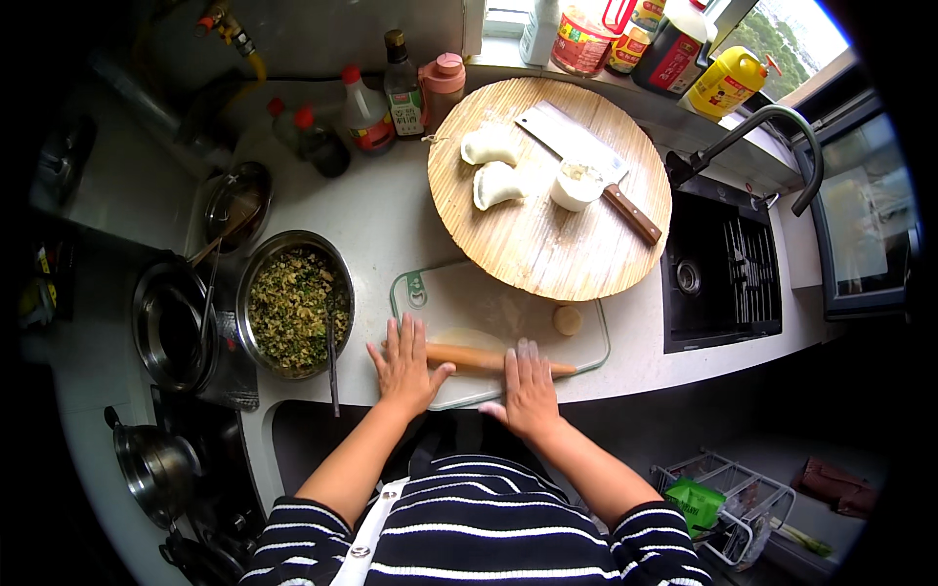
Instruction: The person fills a dough wrapper with a vegetable mixture by hand, pinches the edges to seal it, and places it on a wooden board. Then, the person uses a rolling pin to flatten a piece of dough on a glass cutting board.
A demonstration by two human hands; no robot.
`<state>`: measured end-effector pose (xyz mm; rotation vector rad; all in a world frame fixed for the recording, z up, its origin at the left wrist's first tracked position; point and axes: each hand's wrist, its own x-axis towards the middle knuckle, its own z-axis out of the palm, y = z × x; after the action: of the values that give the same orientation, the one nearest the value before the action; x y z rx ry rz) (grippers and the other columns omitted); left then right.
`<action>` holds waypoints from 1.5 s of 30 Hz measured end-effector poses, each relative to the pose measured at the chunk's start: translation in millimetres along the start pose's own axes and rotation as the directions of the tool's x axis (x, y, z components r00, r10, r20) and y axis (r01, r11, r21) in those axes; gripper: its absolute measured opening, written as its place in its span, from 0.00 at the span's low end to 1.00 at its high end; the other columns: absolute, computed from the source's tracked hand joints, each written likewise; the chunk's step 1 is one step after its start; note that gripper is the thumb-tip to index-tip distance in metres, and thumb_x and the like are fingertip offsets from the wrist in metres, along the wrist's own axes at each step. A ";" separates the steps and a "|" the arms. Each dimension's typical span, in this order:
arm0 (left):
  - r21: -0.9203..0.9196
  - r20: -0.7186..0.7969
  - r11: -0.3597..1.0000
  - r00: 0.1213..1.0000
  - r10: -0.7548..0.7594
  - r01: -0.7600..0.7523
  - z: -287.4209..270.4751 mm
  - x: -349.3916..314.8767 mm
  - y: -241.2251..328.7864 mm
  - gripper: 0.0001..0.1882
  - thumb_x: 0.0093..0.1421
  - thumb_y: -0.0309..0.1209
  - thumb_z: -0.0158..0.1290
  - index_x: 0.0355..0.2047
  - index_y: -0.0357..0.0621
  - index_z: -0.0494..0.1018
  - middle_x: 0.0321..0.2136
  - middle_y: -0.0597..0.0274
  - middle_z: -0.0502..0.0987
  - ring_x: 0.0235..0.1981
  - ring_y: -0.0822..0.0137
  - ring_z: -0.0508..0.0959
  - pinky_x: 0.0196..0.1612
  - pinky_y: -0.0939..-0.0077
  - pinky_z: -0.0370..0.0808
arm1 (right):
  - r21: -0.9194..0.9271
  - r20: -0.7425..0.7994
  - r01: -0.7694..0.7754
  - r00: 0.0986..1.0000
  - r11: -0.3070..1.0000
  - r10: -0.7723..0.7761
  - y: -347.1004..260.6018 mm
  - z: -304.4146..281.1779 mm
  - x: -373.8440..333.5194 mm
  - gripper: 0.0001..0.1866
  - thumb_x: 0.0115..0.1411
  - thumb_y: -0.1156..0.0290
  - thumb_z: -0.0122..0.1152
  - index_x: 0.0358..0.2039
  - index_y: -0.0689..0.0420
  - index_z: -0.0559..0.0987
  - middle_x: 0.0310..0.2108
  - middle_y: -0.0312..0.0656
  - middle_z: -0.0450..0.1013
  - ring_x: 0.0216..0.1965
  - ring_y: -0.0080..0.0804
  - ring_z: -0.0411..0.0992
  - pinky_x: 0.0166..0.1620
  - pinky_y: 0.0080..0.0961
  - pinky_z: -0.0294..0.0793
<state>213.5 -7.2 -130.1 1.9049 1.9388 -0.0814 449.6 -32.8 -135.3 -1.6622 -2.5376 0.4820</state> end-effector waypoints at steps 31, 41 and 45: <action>-0.031 -0.091 0.994 0.990 0.103 -0.106 7.5 26.5 -14.8 0.48 0.59 0.62 0.43 0.69 0.44 0.42 0.70 0.55 0.36 0.71 0.52 0.35 0.64 0.32 0.29 | -0.094 -0.141 -0.028 0.990 0.995 0.015 17.0 -11.7 20.5 0.53 0.48 0.35 0.58 0.62 0.66 0.58 0.62 0.58 0.56 0.63 0.55 0.54 0.62 0.60 0.48; 0.054 0.105 0.998 0.994 0.025 -0.031 8.2 -31.7 -9.4 0.53 0.58 0.66 0.39 0.69 0.39 0.37 0.70 0.53 0.32 0.71 0.51 0.32 0.64 0.33 0.26 | -0.075 0.023 0.018 1.000 0.997 -0.016 3.1 0.3 -38.7 0.55 0.50 0.31 0.51 0.65 0.64 0.55 0.66 0.58 0.49 0.68 0.55 0.45 0.65 0.57 0.42; -0.006 0.066 1.000 0.998 -0.002 0.002 -21.5 31.2 18.4 0.54 0.58 0.67 0.39 0.69 0.39 0.35 0.70 0.52 0.32 0.71 0.49 0.31 0.63 0.33 0.25 | 0.027 -0.185 -0.220 0.957 0.975 0.221 25.8 -2.7 34.9 0.54 0.51 0.37 0.56 0.63 0.70 0.54 0.65 0.62 0.50 0.67 0.59 0.46 0.65 0.55 0.46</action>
<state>226.7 30.3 -116.4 1.8724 1.8951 -0.1371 458.6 8.8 -144.3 -1.9008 -2.2298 0.3279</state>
